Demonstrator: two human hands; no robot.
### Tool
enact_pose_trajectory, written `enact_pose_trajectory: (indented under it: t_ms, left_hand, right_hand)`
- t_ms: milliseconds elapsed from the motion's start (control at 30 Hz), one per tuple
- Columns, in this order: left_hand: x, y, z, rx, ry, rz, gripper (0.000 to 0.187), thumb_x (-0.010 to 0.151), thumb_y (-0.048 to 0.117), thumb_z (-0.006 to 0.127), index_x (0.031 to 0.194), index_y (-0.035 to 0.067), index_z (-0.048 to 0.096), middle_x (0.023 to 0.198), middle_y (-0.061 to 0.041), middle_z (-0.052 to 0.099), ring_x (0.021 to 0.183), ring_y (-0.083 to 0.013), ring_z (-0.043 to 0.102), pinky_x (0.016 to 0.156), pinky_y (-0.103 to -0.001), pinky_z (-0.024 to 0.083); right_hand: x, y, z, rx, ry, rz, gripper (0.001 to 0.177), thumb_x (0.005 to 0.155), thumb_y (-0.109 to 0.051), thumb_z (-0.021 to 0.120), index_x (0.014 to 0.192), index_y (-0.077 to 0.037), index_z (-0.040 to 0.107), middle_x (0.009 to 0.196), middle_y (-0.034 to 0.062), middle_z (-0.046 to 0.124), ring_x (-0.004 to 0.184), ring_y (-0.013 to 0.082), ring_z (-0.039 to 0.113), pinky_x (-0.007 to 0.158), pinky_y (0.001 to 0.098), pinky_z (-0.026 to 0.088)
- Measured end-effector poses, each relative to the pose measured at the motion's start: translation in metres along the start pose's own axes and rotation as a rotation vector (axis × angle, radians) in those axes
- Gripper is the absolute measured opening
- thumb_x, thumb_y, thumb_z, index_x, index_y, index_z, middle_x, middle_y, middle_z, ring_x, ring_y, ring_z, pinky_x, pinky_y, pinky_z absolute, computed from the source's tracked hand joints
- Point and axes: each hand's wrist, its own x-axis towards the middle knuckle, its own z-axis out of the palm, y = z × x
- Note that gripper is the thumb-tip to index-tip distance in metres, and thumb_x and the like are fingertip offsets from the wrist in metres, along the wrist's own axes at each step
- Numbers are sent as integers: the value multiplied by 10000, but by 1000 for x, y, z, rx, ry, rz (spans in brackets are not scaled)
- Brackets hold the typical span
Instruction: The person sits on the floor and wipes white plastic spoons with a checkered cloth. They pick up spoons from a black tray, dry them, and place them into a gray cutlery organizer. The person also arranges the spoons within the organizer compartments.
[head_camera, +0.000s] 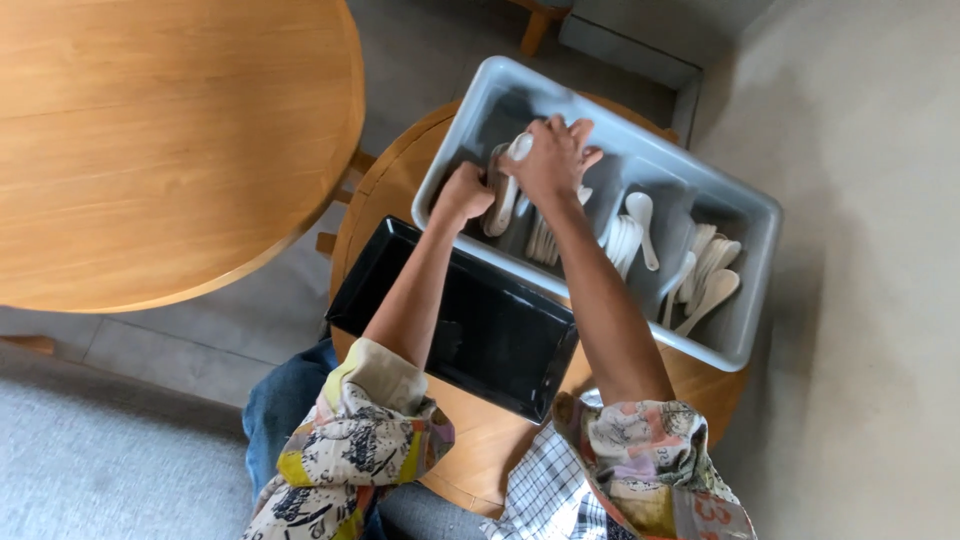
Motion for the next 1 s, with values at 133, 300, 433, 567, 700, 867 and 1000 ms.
enact_pose_trajectory:
  t_ms: [133,300,433,567,700,867,1000]
  left_hand:
    - [-3,3,-5,40,18,-19,444,777,198,700,1166,-7,635,1111,-264,685,1106,-465,656,885,-554,565]
    - [-11,15,-3,29,29,-51,420,810,214,648,1188,34,620,1137,-239,684,1140,-436,648,914,-540,564]
    - [-16,18,-7,-101,15,-20,412,740,198,650,1083,-30,673,1002,-256,695,1016,-456,683,817,-559,544]
    - [-10,12,1,-134,-8,-47,386,696,260,711,978,-4,714,893,-199,691,920,-372,706,776,-503,533]
    - [-19,25,-6,-267,-63,-57,448,686,386,741,932,13,770,878,-205,712,900,-345,708,770,-471,519]
    - [-51,64,-31,-120,-92,-66,709,578,408,874,1080,-62,699,1022,-279,700,1021,-437,695,841,-526,536]
    - [-57,65,-27,-9,-103,-84,773,577,376,868,1162,-80,649,1122,-318,681,1141,-474,658,929,-562,524]
  right_hand:
    - [14,15,27,-115,27,-17,547,792,-554,824,1131,-139,711,1110,53,584,1230,345,395,935,695,378]
    - [5,16,33,-170,79,-19,463,976,-593,587,1173,-176,626,1129,-3,560,1231,285,324,997,629,285]
    - [16,22,41,-212,48,-52,462,1035,-591,472,1192,-159,519,1116,30,547,1293,297,324,1036,626,242]
    - [24,32,48,-340,-15,-156,521,1060,-602,432,1216,-106,467,1171,121,623,1323,362,353,1032,644,233]
    - [18,33,41,-234,-107,-180,559,1067,-580,432,1278,-64,382,1259,205,573,1340,464,366,1042,748,211]
    - [49,86,61,-334,-262,-331,493,1098,-515,327,1368,-120,444,1436,251,467,1359,460,407,1111,716,228]
    - [48,44,5,-141,-637,-29,845,972,-433,620,1602,-452,58,1582,194,419,1411,516,424,1076,810,249]
